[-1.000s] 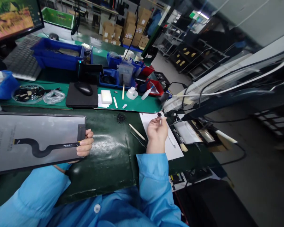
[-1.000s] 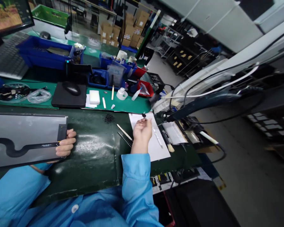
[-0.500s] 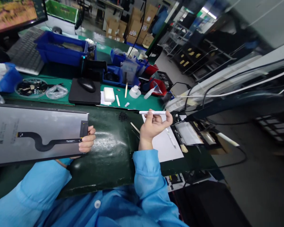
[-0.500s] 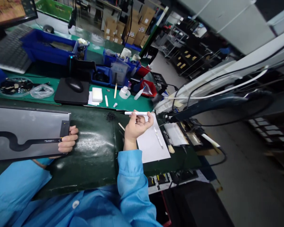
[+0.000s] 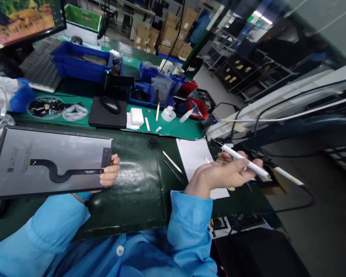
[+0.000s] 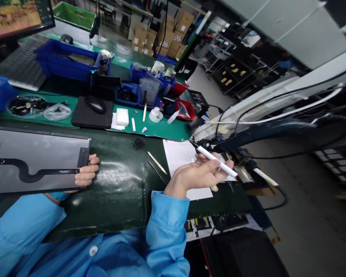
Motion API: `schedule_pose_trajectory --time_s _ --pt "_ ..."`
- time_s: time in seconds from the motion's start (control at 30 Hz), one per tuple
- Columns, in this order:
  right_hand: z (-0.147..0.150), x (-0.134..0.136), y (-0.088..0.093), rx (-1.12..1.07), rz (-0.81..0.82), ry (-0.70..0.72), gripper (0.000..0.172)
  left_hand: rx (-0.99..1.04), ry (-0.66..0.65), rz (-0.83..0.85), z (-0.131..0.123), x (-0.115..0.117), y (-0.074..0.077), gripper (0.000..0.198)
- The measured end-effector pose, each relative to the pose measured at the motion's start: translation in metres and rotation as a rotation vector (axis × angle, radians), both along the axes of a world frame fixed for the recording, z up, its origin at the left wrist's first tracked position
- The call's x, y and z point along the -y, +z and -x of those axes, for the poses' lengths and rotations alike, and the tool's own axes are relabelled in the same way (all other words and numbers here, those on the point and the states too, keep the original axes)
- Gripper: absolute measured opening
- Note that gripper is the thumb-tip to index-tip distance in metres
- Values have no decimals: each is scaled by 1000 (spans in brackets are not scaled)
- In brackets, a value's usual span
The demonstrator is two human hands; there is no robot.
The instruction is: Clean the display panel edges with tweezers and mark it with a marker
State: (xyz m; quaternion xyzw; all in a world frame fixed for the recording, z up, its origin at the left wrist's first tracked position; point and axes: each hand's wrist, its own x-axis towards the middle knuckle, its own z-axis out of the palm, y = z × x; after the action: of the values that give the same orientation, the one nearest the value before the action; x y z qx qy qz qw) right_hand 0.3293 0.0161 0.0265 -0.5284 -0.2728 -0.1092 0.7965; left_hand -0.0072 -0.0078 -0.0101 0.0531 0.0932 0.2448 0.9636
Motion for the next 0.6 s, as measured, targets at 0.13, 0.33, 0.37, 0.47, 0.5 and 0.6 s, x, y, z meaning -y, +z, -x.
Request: schedule_pose_trajectory --time_s 0.13,0.33,0.37,0.47,0.5,0.6 --pt "38 -6 -13 41 189 271 41 -8 7 7 2 0 2 57" --pt "57 -10 -21 38 220 387 33 32 -2 -36 1 -1 -6 60" --pt "53 -8 -19 40 212 384 33 45 0 -39 1 -1 -7 59" --pt "42 1 -7 50 139 311 32 96 -15 -40 2 -2 -10 59" --pt "40 4 -4 56 109 275 33 104 -23 -38 1 -2 -10 60" --pt "45 5 -6 81 119 264 39 99 -31 -26 1 -2 -11 64"
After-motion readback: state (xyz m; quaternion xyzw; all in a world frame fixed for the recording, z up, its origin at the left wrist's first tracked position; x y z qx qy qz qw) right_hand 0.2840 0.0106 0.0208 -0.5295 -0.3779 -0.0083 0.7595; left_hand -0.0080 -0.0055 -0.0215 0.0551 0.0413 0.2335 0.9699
